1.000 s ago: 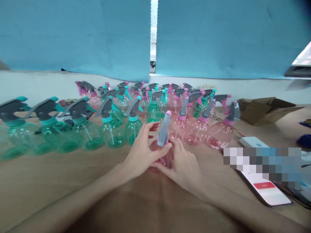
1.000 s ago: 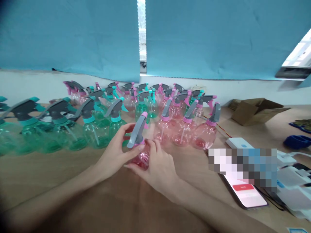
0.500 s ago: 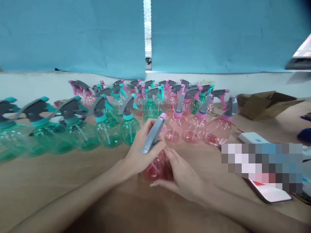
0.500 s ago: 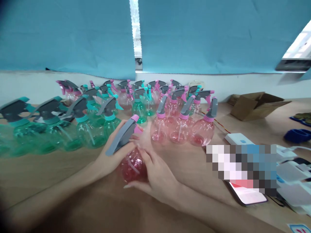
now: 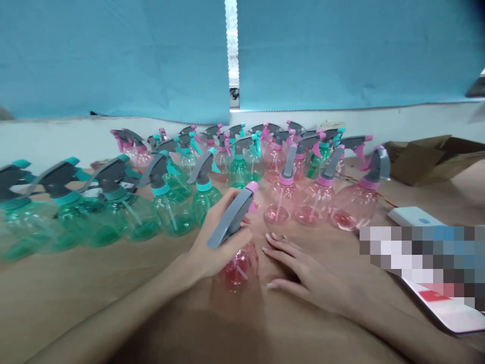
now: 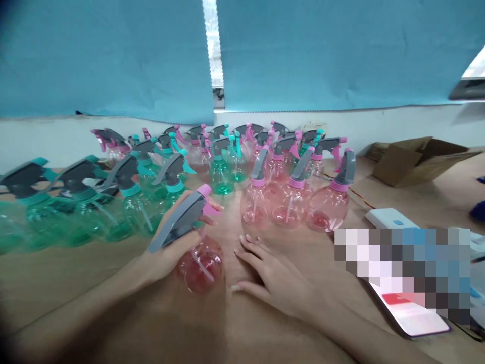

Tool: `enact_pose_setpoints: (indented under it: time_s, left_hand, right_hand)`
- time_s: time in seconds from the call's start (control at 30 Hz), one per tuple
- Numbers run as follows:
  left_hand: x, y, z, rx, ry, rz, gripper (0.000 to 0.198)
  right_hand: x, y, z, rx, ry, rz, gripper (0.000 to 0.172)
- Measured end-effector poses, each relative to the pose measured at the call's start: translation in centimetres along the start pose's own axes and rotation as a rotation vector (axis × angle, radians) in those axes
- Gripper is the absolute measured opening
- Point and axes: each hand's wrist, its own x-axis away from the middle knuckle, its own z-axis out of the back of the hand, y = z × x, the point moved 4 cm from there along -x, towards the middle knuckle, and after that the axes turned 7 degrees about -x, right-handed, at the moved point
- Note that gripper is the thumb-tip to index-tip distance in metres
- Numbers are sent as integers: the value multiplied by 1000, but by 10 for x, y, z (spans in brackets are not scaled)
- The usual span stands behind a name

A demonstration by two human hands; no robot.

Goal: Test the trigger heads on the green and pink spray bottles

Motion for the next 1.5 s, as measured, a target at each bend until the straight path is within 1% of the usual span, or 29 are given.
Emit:
enact_pose_setpoints:
  time_s: [0.13,0.4,0.63,0.73,0.87,1.07,1.23,1.4,1.5]
  left_hand:
    - [1,-1,-2,41,-7,21,23]
    - [3,-3,-2,85,-11,54,33]
    - [1,-2,-3,60,-14,42,28]
    - [0,-1,-4,42,-1,39,26]
    - [-2,4,-9,11,13,-3,24]
    - [-5,6,-16,37,-18,-20,24]
    - [-5,7,-16,20,-7,-34,29]
    - [-3,0,-19,21,-36,11,36]
    - [-3,-3,-21,-5,-33,26,37]
  right_hand:
    - [-1,-1,3,30,-53,-18,64]
    - [3,0,5,0,-34,-11,62]
    - [4,1,4,-4,-8,2,62]
    - [4,1,4,13,-19,2,62]
    - [4,-1,6,6,-9,-4,61]
    - [5,-2,7,-1,20,5,60]
    - [6,-2,8,16,20,8,60]
    - [6,-2,7,15,29,29,60]
    - [6,0,7,17,38,20,60]
